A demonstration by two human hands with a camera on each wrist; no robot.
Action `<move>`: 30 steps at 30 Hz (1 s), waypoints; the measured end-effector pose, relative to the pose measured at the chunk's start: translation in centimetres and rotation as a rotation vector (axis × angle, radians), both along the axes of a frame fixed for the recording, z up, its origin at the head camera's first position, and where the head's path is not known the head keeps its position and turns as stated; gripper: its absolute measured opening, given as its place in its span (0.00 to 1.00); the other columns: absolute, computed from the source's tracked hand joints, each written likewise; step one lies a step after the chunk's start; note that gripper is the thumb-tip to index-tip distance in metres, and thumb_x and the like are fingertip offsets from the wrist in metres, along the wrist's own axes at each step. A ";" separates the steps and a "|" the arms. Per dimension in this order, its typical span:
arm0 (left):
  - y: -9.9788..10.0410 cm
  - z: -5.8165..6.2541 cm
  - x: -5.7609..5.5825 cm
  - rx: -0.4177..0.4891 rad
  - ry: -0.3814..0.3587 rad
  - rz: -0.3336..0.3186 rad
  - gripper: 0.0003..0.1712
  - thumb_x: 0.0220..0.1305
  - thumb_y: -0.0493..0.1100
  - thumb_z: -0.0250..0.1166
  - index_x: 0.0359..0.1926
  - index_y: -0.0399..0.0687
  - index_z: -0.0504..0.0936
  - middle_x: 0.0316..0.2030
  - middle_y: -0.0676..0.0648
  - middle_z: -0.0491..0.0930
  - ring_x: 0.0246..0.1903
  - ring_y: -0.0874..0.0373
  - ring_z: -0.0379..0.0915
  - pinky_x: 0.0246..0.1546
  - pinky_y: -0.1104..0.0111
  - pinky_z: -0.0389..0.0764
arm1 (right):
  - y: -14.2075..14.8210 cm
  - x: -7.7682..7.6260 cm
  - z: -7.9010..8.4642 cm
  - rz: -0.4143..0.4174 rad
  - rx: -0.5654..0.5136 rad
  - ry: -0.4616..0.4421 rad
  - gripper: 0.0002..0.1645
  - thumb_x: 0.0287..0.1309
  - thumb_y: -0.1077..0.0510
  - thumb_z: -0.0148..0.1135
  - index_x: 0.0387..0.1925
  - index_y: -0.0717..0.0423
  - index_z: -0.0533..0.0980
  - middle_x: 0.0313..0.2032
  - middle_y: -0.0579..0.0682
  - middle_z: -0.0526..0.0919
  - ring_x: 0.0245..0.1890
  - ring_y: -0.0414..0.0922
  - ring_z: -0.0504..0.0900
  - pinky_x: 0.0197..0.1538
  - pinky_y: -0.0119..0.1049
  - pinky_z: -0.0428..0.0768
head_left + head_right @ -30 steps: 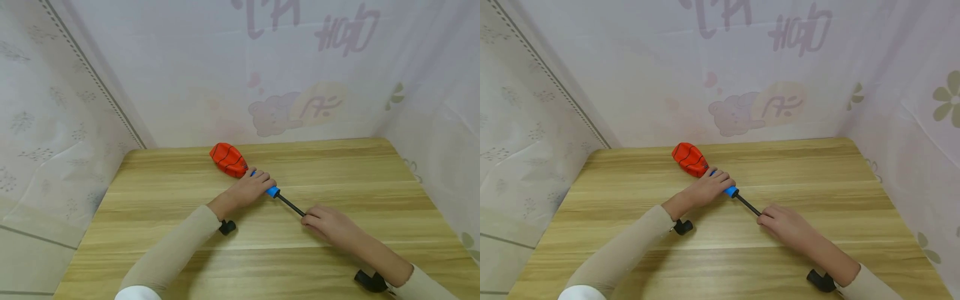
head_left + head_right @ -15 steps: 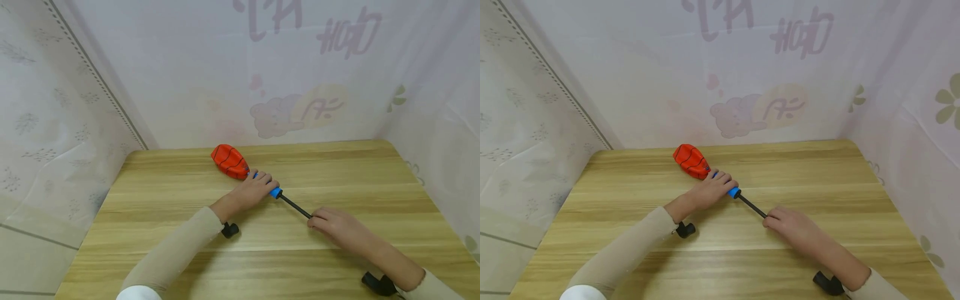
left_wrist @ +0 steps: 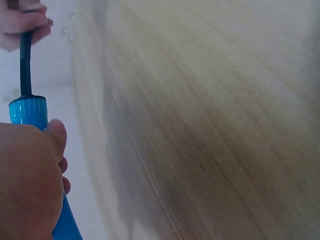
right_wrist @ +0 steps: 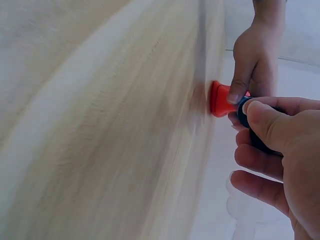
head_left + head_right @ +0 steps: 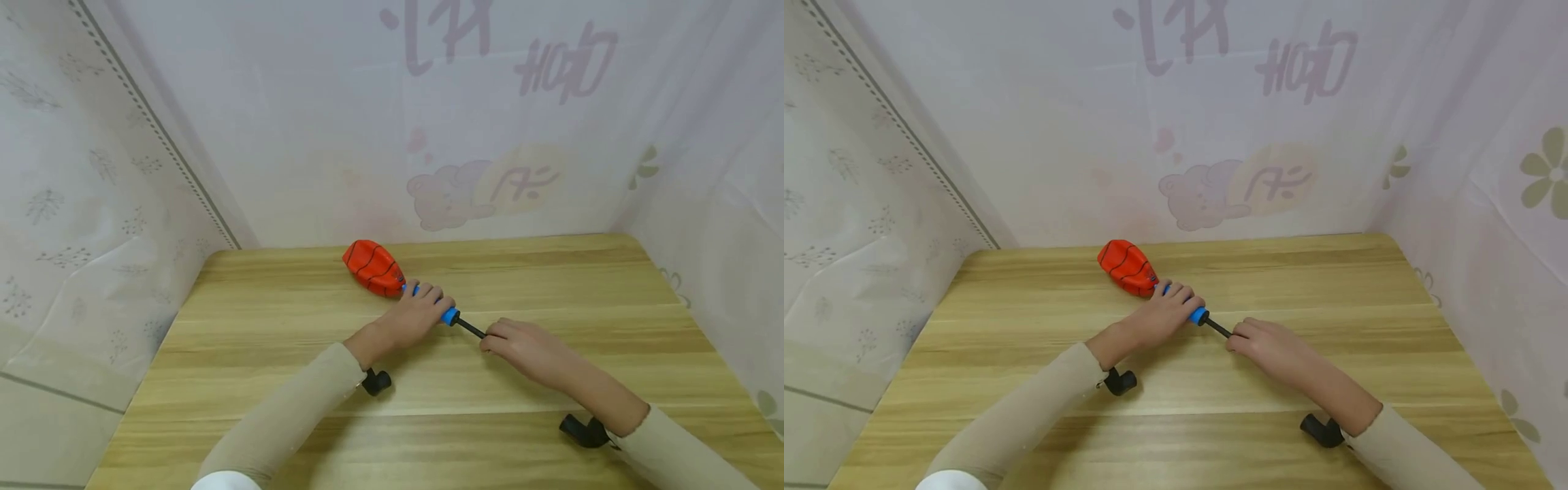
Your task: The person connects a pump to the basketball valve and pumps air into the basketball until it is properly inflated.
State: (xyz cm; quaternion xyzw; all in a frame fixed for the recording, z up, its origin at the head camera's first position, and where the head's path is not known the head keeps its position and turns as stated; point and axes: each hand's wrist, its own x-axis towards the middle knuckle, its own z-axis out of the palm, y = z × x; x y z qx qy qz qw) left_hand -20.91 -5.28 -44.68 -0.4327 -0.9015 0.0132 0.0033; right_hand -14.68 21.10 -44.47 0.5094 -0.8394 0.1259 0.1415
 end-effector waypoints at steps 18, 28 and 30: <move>-0.4 0.4 0.0 -0.009 0.019 -0.016 0.14 0.82 0.46 0.47 0.62 0.54 0.70 0.54 0.50 0.72 0.59 0.51 0.64 0.64 0.50 0.62 | -3.3 -2.8 -0.4 0.008 0.033 0.039 0.12 0.53 0.66 0.75 0.38 0.55 0.81 0.36 0.47 0.81 0.35 0.40 0.78 0.37 0.30 0.79; -1.0 0.3 -0.3 -0.014 0.047 -0.031 0.13 0.81 0.46 0.48 0.61 0.55 0.71 0.54 0.52 0.72 0.58 0.54 0.66 0.63 0.53 0.64 | -3.0 -2.2 0.1 0.001 0.124 0.067 0.11 0.54 0.65 0.74 0.38 0.55 0.81 0.36 0.47 0.81 0.36 0.41 0.79 0.40 0.32 0.80; -1.0 0.2 -0.3 -0.018 0.045 -0.030 0.14 0.81 0.46 0.48 0.61 0.55 0.70 0.54 0.51 0.72 0.58 0.53 0.66 0.64 0.53 0.63 | -2.4 -1.8 0.2 0.005 0.133 0.059 0.12 0.54 0.66 0.74 0.39 0.54 0.81 0.36 0.47 0.81 0.37 0.41 0.79 0.41 0.32 0.80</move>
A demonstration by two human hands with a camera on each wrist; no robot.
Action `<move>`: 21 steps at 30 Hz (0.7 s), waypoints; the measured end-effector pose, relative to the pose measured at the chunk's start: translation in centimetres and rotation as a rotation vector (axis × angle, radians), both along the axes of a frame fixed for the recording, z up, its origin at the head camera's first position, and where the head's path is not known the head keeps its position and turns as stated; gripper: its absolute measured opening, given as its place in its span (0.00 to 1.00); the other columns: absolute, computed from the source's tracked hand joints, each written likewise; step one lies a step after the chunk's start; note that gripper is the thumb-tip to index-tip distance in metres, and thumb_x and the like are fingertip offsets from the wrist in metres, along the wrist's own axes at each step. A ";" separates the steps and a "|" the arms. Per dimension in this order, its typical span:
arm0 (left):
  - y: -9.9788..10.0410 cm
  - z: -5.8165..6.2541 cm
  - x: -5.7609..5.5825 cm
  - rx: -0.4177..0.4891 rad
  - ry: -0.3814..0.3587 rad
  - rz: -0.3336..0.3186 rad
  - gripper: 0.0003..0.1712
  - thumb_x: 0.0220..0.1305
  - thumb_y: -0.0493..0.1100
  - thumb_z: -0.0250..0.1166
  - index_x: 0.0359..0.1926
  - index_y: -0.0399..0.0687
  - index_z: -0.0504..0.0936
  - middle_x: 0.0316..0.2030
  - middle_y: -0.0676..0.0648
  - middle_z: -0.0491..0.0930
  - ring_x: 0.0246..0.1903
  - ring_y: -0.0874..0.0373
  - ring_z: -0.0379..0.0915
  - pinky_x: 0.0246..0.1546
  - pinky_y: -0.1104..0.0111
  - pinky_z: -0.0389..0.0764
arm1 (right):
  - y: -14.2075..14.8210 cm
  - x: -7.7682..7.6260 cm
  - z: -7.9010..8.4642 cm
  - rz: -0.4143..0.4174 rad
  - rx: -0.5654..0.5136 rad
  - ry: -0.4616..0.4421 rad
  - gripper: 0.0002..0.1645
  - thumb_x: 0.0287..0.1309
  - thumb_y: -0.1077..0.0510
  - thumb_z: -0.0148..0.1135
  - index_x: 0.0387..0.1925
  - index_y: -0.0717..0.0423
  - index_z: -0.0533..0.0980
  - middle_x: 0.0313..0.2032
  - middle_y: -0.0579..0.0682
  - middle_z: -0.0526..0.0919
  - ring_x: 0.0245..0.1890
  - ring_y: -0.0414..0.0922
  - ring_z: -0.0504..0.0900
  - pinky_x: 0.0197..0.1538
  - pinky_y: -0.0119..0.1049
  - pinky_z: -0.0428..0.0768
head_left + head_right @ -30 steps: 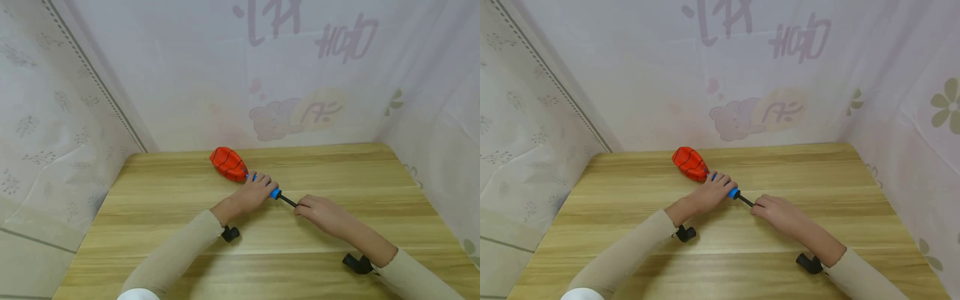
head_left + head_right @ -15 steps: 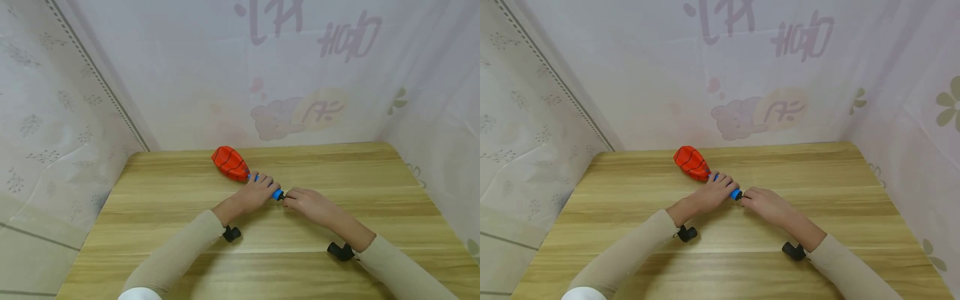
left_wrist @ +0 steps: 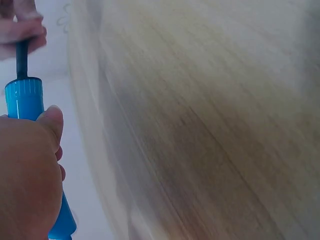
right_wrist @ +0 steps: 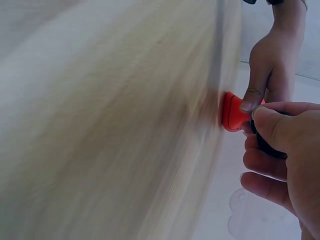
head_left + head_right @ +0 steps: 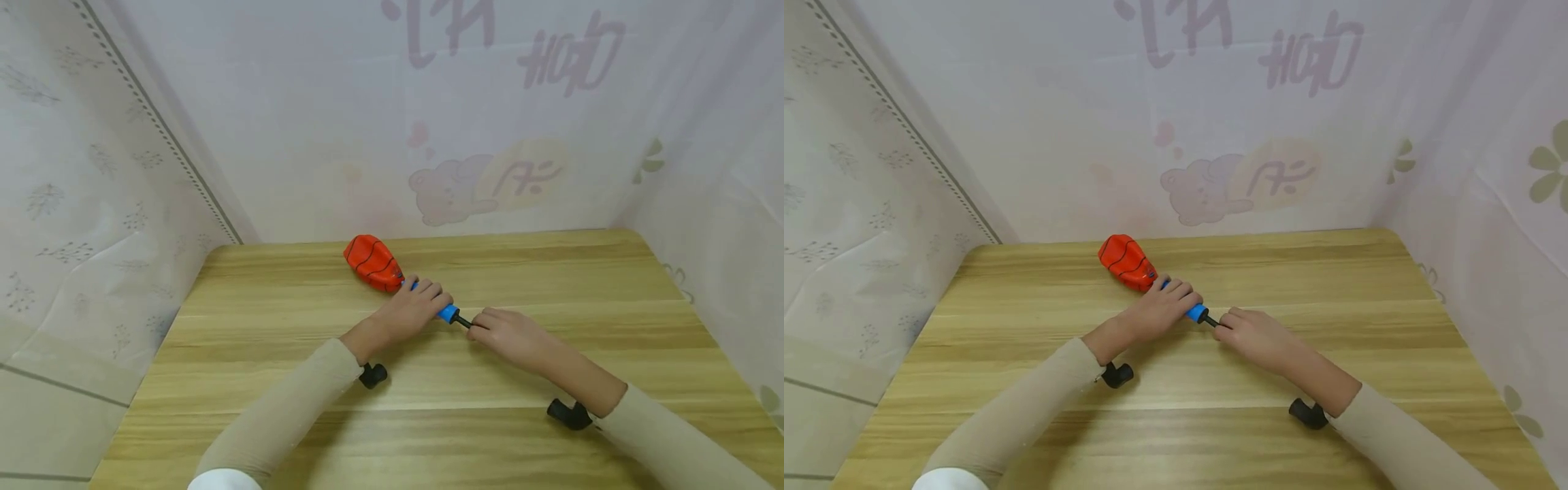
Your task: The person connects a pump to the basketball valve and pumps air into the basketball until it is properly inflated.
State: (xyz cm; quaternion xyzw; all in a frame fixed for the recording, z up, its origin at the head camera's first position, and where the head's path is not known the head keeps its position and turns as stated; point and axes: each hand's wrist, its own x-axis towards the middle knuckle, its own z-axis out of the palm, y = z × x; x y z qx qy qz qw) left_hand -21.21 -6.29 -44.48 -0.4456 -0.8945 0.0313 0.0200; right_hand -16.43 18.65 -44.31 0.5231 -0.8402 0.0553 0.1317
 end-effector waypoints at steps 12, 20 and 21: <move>-0.1 0.1 -0.4 0.020 -0.024 -0.005 0.14 0.82 0.45 0.47 0.62 0.55 0.70 0.55 0.51 0.72 0.59 0.53 0.66 0.66 0.50 0.63 | 3.1 2.4 0.7 0.053 -0.084 0.071 0.30 0.82 0.56 0.29 0.37 0.56 0.80 0.36 0.47 0.80 0.35 0.42 0.79 0.38 0.33 0.81; -0.4 0.6 -0.4 0.007 -0.016 0.010 0.14 0.81 0.43 0.47 0.61 0.54 0.70 0.55 0.51 0.73 0.60 0.52 0.66 0.67 0.50 0.63 | 4.4 3.4 0.7 0.058 -0.113 0.094 0.32 0.81 0.55 0.24 0.36 0.54 0.78 0.36 0.47 0.80 0.34 0.42 0.78 0.36 0.33 0.81; -0.4 0.7 -0.4 0.005 -0.020 0.014 0.14 0.81 0.43 0.47 0.62 0.54 0.70 0.56 0.50 0.73 0.60 0.52 0.65 0.67 0.50 0.63 | 4.5 3.4 0.6 0.061 -0.116 0.097 0.32 0.81 0.55 0.25 0.36 0.54 0.78 0.35 0.47 0.80 0.34 0.42 0.78 0.36 0.33 0.81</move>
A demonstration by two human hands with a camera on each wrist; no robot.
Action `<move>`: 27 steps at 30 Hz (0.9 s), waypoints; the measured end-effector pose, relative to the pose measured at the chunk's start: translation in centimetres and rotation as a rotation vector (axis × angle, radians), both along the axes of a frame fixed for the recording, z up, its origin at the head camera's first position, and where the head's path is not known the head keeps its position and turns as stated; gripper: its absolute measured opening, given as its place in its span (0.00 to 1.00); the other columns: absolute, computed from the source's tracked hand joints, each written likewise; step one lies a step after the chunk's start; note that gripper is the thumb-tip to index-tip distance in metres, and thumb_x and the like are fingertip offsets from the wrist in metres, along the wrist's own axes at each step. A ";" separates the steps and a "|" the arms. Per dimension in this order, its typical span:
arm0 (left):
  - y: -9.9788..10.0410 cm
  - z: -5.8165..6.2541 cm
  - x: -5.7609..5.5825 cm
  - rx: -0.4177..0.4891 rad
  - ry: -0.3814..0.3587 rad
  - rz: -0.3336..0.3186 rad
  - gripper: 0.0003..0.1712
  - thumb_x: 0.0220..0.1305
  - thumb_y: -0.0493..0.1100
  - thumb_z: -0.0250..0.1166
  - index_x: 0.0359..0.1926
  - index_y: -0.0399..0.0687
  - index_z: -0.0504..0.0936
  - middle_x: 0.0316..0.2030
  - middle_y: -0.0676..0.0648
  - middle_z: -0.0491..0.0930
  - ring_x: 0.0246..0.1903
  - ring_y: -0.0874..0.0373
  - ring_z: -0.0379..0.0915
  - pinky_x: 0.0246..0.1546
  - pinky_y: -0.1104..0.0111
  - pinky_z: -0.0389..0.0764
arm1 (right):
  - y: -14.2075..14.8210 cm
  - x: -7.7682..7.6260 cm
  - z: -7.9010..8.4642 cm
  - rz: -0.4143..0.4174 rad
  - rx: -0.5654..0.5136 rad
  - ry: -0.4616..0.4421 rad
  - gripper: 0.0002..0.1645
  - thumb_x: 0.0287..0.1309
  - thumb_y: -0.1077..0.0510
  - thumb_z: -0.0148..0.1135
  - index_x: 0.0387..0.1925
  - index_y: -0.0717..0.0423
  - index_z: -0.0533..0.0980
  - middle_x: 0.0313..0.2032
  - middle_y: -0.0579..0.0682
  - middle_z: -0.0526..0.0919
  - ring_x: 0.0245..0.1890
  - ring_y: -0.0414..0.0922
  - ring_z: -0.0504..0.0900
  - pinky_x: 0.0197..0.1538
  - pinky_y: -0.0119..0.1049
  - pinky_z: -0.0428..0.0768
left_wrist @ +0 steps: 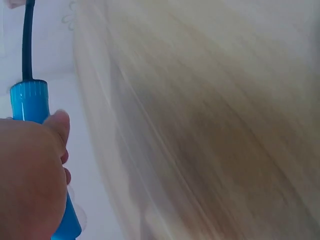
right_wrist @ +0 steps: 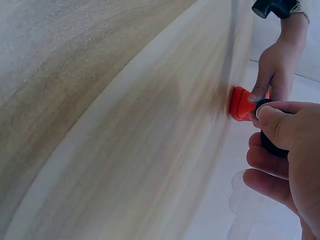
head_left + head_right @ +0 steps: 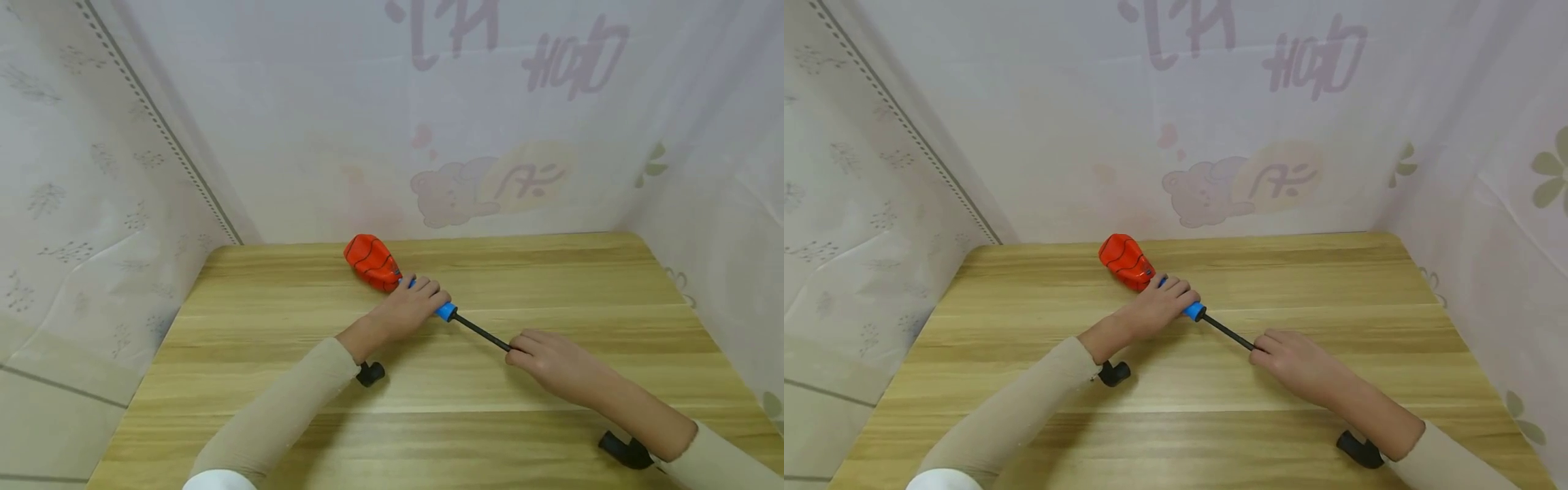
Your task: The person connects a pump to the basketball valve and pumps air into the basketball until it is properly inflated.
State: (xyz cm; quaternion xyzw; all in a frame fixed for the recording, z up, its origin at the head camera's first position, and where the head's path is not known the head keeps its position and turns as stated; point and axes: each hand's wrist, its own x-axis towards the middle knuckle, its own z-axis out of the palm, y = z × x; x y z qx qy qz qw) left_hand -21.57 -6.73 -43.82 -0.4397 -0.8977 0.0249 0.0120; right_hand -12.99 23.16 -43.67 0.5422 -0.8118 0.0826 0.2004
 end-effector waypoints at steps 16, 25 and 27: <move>1.5 -0.3 0.2 0.006 0.027 0.051 0.13 0.82 0.42 0.47 0.61 0.51 0.69 0.52 0.48 0.71 0.55 0.50 0.64 0.64 0.47 0.64 | -1.9 -2.6 -0.1 -0.032 0.055 -0.056 0.04 0.68 0.65 0.60 0.41 0.55 0.79 0.40 0.47 0.81 0.38 0.42 0.79 0.41 0.34 0.81; 1.7 -0.8 0.5 0.003 0.062 0.054 0.13 0.82 0.44 0.47 0.60 0.51 0.70 0.51 0.48 0.72 0.53 0.50 0.65 0.64 0.47 0.64 | -4.3 -4.3 -0.3 -0.069 0.105 -0.077 0.13 0.55 0.67 0.73 0.40 0.54 0.80 0.38 0.45 0.80 0.37 0.40 0.76 0.39 0.32 0.78; 1.7 -0.8 0.5 0.001 0.066 0.055 0.12 0.82 0.44 0.48 0.60 0.51 0.70 0.50 0.48 0.71 0.52 0.50 0.65 0.63 0.47 0.64 | -4.8 -4.7 -0.3 -0.073 0.100 -0.071 0.12 0.54 0.67 0.73 0.39 0.55 0.80 0.36 0.46 0.80 0.35 0.40 0.75 0.38 0.31 0.78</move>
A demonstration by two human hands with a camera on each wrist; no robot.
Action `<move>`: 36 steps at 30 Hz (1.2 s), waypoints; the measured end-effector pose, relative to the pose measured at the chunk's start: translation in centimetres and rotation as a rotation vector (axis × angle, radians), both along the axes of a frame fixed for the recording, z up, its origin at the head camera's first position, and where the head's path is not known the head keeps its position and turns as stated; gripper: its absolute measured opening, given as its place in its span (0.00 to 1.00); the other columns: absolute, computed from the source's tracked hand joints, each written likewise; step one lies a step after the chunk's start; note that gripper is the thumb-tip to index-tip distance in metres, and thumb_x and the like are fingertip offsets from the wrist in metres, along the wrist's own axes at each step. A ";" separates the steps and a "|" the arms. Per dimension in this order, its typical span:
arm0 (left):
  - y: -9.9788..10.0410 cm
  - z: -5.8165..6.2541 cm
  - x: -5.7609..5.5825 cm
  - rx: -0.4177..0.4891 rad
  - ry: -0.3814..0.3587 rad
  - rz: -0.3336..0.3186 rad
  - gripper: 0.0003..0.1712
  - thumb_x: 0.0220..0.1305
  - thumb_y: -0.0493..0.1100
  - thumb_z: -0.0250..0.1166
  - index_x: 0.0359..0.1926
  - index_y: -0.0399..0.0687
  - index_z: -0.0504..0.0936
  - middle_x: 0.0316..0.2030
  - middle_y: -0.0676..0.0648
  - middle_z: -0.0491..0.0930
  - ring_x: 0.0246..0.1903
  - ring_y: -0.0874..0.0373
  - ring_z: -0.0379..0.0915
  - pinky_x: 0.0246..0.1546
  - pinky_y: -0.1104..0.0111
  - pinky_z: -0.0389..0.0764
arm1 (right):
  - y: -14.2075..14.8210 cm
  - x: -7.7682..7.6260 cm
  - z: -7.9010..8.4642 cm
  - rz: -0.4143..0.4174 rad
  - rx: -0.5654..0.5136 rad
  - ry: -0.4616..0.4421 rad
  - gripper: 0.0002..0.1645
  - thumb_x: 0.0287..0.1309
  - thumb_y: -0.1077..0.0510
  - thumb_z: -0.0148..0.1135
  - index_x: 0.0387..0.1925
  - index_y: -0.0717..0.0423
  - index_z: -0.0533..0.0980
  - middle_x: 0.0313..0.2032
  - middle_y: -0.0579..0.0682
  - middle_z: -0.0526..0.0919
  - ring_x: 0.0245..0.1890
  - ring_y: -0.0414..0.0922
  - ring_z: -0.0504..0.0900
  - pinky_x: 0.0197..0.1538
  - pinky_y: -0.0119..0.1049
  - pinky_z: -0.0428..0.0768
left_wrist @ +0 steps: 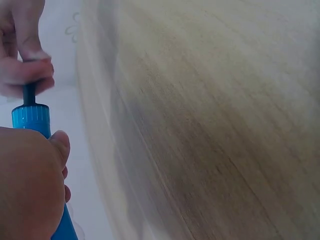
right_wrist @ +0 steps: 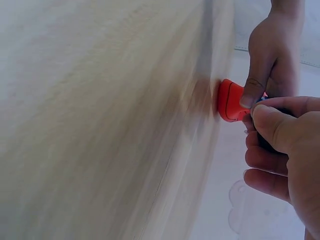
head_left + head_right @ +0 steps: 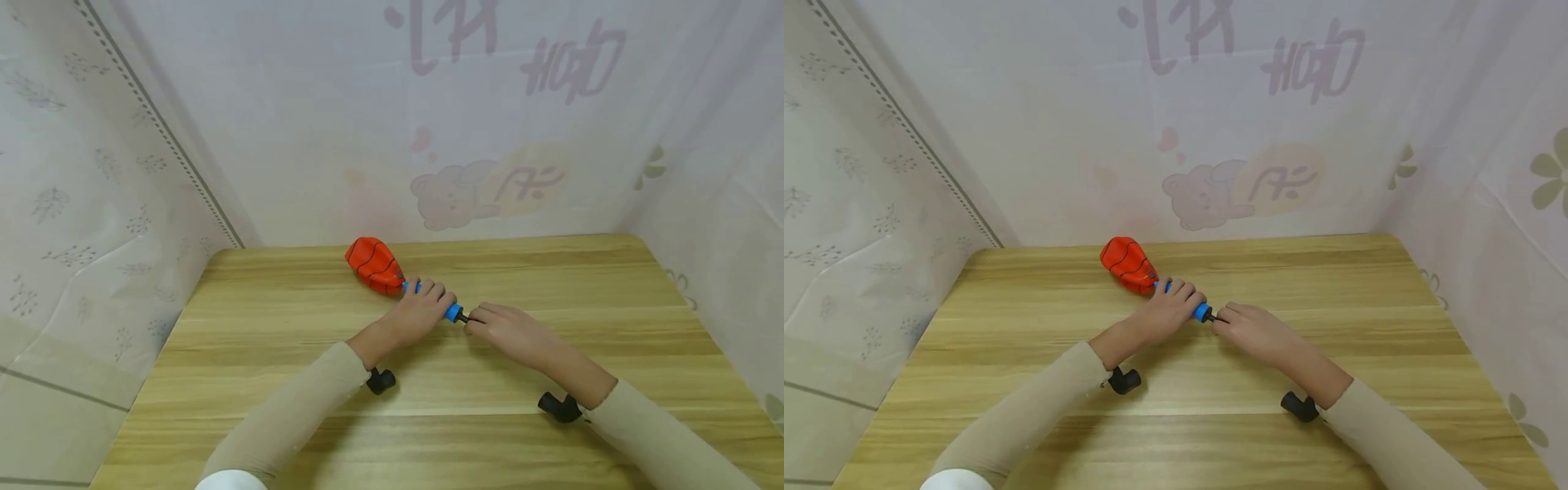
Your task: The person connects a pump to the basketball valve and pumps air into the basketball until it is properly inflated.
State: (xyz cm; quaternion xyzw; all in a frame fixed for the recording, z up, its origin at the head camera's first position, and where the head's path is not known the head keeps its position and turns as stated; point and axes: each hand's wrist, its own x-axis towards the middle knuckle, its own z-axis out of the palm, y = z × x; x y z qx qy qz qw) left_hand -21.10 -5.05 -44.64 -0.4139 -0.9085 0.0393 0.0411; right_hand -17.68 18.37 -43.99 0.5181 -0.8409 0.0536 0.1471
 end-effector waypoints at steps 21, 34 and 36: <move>-1.8 0.4 -0.3 0.072 -0.051 -0.055 0.13 0.81 0.43 0.49 0.61 0.52 0.70 0.53 0.51 0.72 0.59 0.53 0.65 0.63 0.50 0.64 | 3.3 3.4 0.5 0.047 -0.029 0.073 0.20 0.81 0.61 0.39 0.40 0.56 0.79 0.38 0.49 0.81 0.37 0.43 0.79 0.39 0.34 0.82; -1.5 0.6 -0.1 0.038 -0.026 -0.045 0.12 0.81 0.44 0.48 0.60 0.51 0.70 0.51 0.50 0.71 0.56 0.52 0.66 0.62 0.50 0.65 | 4.5 4.6 0.9 0.049 -0.056 0.065 0.11 0.75 0.62 0.49 0.41 0.56 0.79 0.39 0.48 0.81 0.37 0.43 0.80 0.39 0.35 0.82; -1.3 0.6 -0.1 0.037 -0.025 -0.042 0.12 0.82 0.43 0.48 0.60 0.50 0.70 0.51 0.49 0.71 0.56 0.51 0.66 0.62 0.49 0.65 | 4.2 4.1 0.8 0.044 -0.042 0.053 0.06 0.64 0.65 0.61 0.41 0.57 0.79 0.39 0.49 0.81 0.38 0.44 0.80 0.40 0.35 0.82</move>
